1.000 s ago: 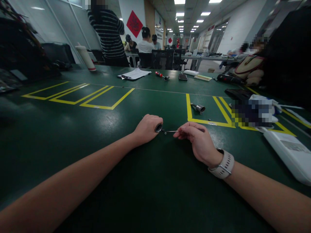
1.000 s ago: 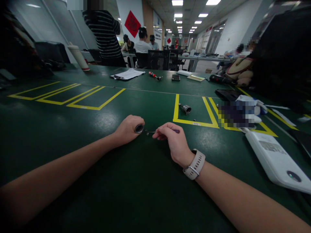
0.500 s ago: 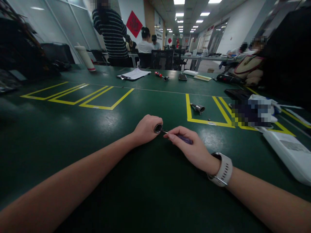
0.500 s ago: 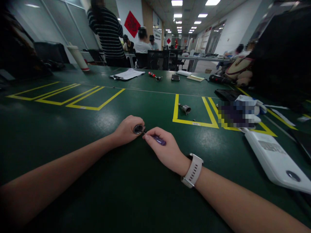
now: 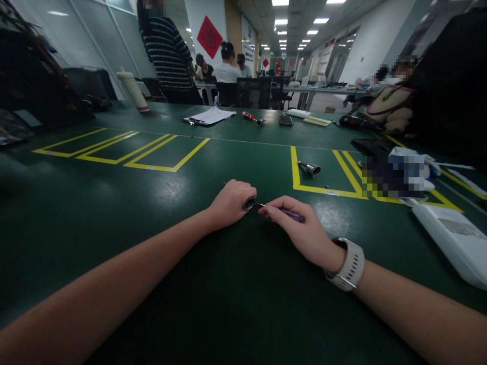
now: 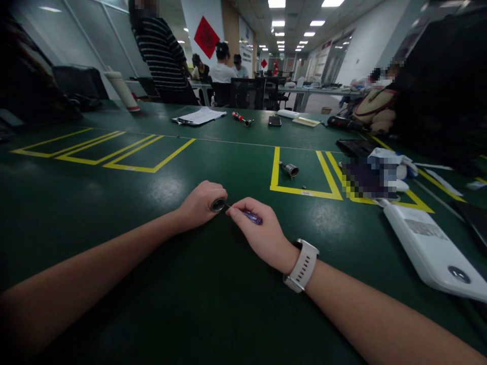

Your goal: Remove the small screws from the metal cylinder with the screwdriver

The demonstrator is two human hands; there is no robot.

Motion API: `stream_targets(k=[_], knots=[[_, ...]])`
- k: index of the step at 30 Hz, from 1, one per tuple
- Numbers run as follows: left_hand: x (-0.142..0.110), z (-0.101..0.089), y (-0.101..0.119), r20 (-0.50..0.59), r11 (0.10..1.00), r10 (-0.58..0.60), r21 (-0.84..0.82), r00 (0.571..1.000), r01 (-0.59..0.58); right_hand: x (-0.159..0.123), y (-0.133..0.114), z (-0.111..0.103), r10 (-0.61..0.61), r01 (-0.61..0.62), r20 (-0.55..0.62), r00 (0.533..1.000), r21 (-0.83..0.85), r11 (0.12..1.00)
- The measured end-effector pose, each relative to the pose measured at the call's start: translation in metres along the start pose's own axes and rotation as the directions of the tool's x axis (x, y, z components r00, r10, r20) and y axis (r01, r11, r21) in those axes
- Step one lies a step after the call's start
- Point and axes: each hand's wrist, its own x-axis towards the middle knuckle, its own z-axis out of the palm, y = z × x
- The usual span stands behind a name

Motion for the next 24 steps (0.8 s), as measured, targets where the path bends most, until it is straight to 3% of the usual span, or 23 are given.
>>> stream_targets(k=[2,5,9,13,18,24], knots=[[-0.0003,-0.0001,0.0004,0.006,1.0,0.016,0.01,1.0,-0.016,0.0035,0.0032,-0.0019,0.08,-0.079,0.002,0.997,0.18,0.98],[-0.0006,0.0007,-0.0002,0.006,1.0,0.028,0.014,1.0,-0.028,0.0084,0.0076,-0.0045,0.192,-0.192,0.046,0.98,0.437,0.879],[-0.0001,0.0025,-0.002,-0.008,0.999,0.039,-0.004,0.999,-0.04,0.011,0.0105,-0.0063,0.226,-0.245,0.109,0.968,0.597,0.764],[0.0004,0.0026,-0.0021,0.0,0.998,0.061,-0.033,0.998,-0.061,0.0114,0.0102,-0.0062,0.256,-0.278,0.129,0.958,0.634,0.722],[0.0003,0.0015,-0.0006,-0.001,0.999,0.033,0.003,0.999,-0.033,0.0114,0.0091,-0.0047,0.253,-0.259,0.095,0.963,0.593,0.763],[0.0003,-0.0004,0.0002,-0.015,0.994,-0.095,0.047,0.995,0.095,0.0105,0.0099,-0.0044,0.237,-0.138,-0.111,0.965,0.555,0.82]])
